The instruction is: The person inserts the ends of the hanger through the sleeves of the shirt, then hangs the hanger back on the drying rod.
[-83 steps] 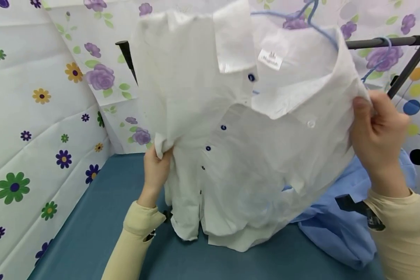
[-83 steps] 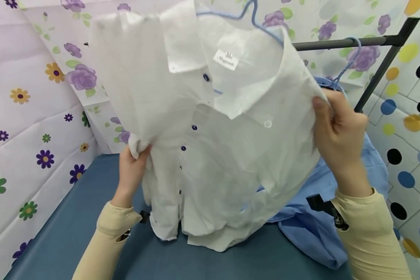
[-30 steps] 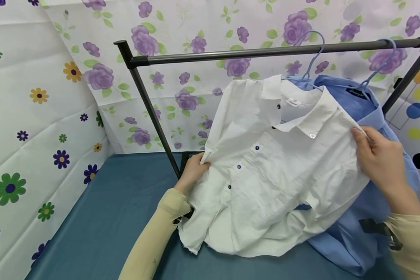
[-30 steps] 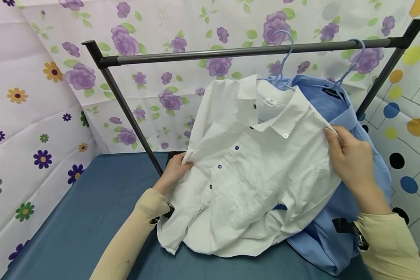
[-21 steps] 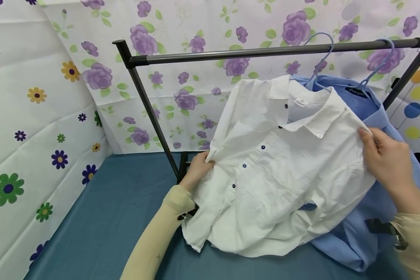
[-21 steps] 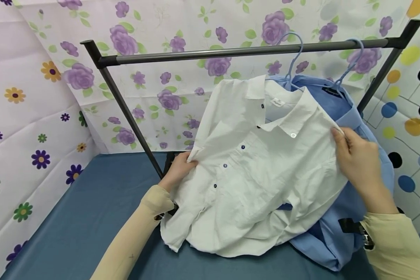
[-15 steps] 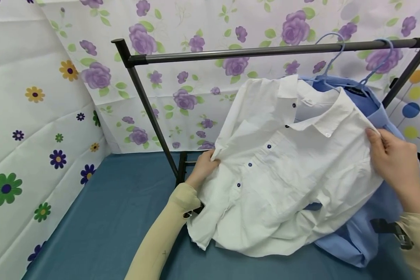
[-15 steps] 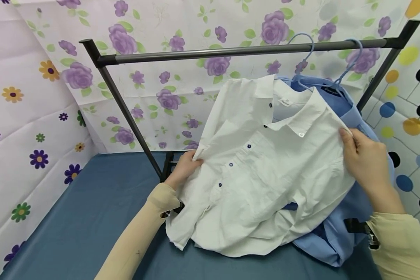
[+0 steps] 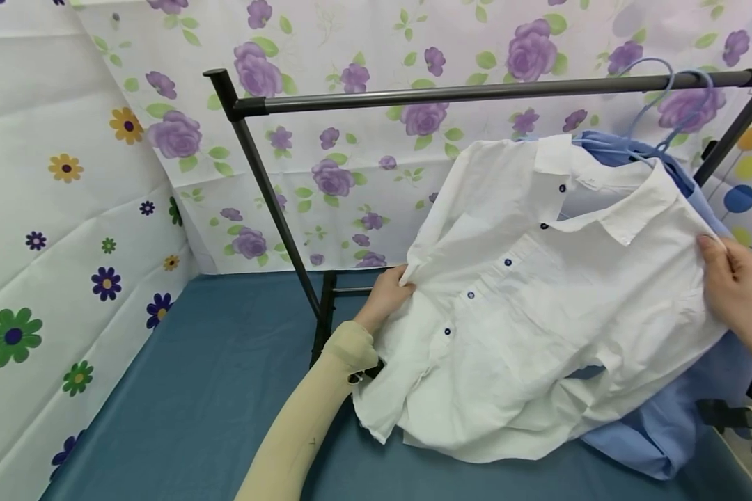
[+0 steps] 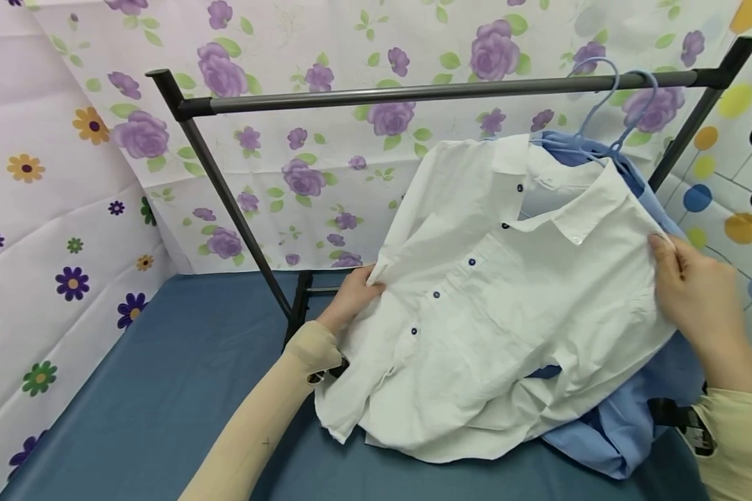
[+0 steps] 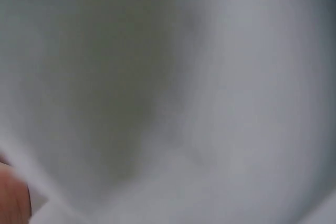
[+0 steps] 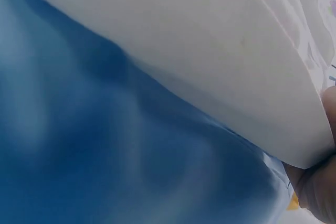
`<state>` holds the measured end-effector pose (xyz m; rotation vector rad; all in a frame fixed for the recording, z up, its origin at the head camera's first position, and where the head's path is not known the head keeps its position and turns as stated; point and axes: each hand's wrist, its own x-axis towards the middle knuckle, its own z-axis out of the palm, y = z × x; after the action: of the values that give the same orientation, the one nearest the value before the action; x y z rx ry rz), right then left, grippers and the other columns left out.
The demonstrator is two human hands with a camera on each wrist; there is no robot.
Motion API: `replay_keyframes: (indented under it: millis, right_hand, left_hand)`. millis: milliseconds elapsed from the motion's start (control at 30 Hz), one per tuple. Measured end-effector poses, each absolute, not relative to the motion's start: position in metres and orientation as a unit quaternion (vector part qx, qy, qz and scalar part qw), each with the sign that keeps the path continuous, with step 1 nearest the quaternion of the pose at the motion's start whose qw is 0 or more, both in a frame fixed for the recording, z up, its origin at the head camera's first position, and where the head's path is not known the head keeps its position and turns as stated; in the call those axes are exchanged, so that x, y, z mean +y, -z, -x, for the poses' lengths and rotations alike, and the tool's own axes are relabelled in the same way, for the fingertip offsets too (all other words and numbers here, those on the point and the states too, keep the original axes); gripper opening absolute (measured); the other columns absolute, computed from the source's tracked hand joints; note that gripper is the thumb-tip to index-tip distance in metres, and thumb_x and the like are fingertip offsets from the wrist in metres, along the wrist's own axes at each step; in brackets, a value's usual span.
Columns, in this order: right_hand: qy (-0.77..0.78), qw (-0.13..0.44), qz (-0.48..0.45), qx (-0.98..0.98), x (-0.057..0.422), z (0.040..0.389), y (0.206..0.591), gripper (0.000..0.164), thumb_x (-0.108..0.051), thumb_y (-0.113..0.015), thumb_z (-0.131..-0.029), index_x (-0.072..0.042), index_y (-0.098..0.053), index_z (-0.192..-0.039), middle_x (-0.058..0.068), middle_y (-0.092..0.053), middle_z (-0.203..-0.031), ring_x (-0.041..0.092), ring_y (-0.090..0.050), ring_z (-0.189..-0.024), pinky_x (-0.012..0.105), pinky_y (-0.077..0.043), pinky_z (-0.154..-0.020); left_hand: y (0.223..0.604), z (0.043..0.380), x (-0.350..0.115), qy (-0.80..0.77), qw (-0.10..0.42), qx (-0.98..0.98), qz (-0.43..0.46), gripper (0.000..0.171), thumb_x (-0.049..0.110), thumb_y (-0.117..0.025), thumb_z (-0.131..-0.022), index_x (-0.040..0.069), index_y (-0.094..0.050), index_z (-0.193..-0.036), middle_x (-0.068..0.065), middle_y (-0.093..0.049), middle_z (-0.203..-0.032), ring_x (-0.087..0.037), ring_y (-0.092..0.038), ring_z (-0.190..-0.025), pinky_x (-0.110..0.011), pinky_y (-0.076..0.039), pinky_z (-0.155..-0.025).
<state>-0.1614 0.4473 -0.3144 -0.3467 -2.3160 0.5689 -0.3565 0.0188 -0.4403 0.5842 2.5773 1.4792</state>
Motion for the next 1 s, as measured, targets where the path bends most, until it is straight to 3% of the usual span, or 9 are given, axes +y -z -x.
replay_keyframes:
  millis: [167,233,267,433,667,800,1000]
  right_hand:
    - [-0.346,0.396,0.134,-0.840,0.458,0.164,0.322,0.044,-0.024,-0.051,-0.107,-0.031,-0.051,-0.063,-0.020,-0.034,-0.049,-0.004,-0.030,-0.047,0.015,-0.023,-0.046]
    - [-0.390,0.405,0.132,-0.816,0.462,0.164,0.325,0.047,-0.023,-0.053,-0.106,-0.045,-0.049,-0.064,-0.023,-0.037,-0.049,-0.006,-0.032,-0.047,0.012,-0.024,-0.048]
    - [-0.405,0.406,0.134,-0.808,0.464,0.164,0.326,0.047,-0.023,-0.054,-0.106,-0.047,-0.050,-0.065,-0.023,-0.038,-0.049,-0.007,-0.033,-0.047,0.012,-0.024,-0.048]
    - [-0.438,0.406,0.155,-0.787,0.467,0.163,0.331,0.045,-0.025,-0.055,-0.105,-0.046,-0.053,-0.066,-0.024,-0.042,-0.051,-0.008,-0.036,-0.049,0.009,-0.027,-0.051]
    - [-0.404,0.388,0.147,-0.815,0.461,0.160,0.333,0.047,-0.024,-0.052,-0.106,-0.039,-0.047,-0.062,-0.018,-0.034,-0.051,-0.004,-0.031,-0.050,0.015,-0.023,-0.048]
    - [-0.393,0.398,0.130,-0.819,0.458,0.160,0.337,0.047,-0.023,-0.054,-0.106,-0.041,-0.047,-0.062,-0.019,-0.034,-0.050,-0.003,-0.030,-0.048,0.016,-0.022,-0.047]
    - [-0.406,0.406,0.109,-0.811,0.452,0.158,0.341,0.046,-0.019,-0.055,-0.104,-0.041,-0.050,-0.064,-0.018,-0.035,-0.048,-0.004,-0.029,-0.044,0.016,-0.021,-0.043]
  left_hand:
    - [0.441,0.356,0.030,-0.482,0.054,0.851,-0.203,0.042,0.007,-0.060,-0.099,0.012,-0.060,-0.140,-0.013,-0.063,-0.134,-0.032,-0.061,-0.119,-0.048,-0.049,-0.098]
    - [0.441,0.355,0.035,-0.481,0.058,0.850,-0.206,0.042,0.007,-0.060,-0.099,0.012,-0.060,-0.141,-0.013,-0.063,-0.134,-0.031,-0.061,-0.120,-0.048,-0.049,-0.099]
    - [0.440,0.354,0.037,-0.480,0.059,0.850,-0.209,0.043,0.007,-0.059,-0.099,0.012,-0.059,-0.142,-0.013,-0.063,-0.134,-0.031,-0.061,-0.120,-0.047,-0.049,-0.099]
    - [0.442,0.352,0.040,-0.483,0.071,0.846,-0.214,0.044,0.006,-0.058,-0.100,0.011,-0.057,-0.144,-0.014,-0.062,-0.136,-0.031,-0.059,-0.122,-0.047,-0.049,-0.100]
    - [0.442,0.348,0.035,-0.485,0.079,0.845,-0.209,0.046,0.005,-0.057,-0.101,0.008,-0.052,-0.147,-0.016,-0.059,-0.139,-0.032,-0.057,-0.126,-0.047,-0.047,-0.102]
    - [0.445,0.347,0.031,-0.485,0.079,0.846,-0.209,0.048,0.005,-0.058,-0.100,0.007,-0.052,-0.147,-0.017,-0.059,-0.139,-0.034,-0.056,-0.127,-0.048,-0.047,-0.102]
    - [0.447,0.351,0.028,-0.464,0.054,0.859,-0.209,0.043,0.001,-0.058,-0.098,0.007,-0.059,-0.141,-0.016,-0.064,-0.133,-0.032,-0.059,-0.123,-0.047,-0.048,-0.101]
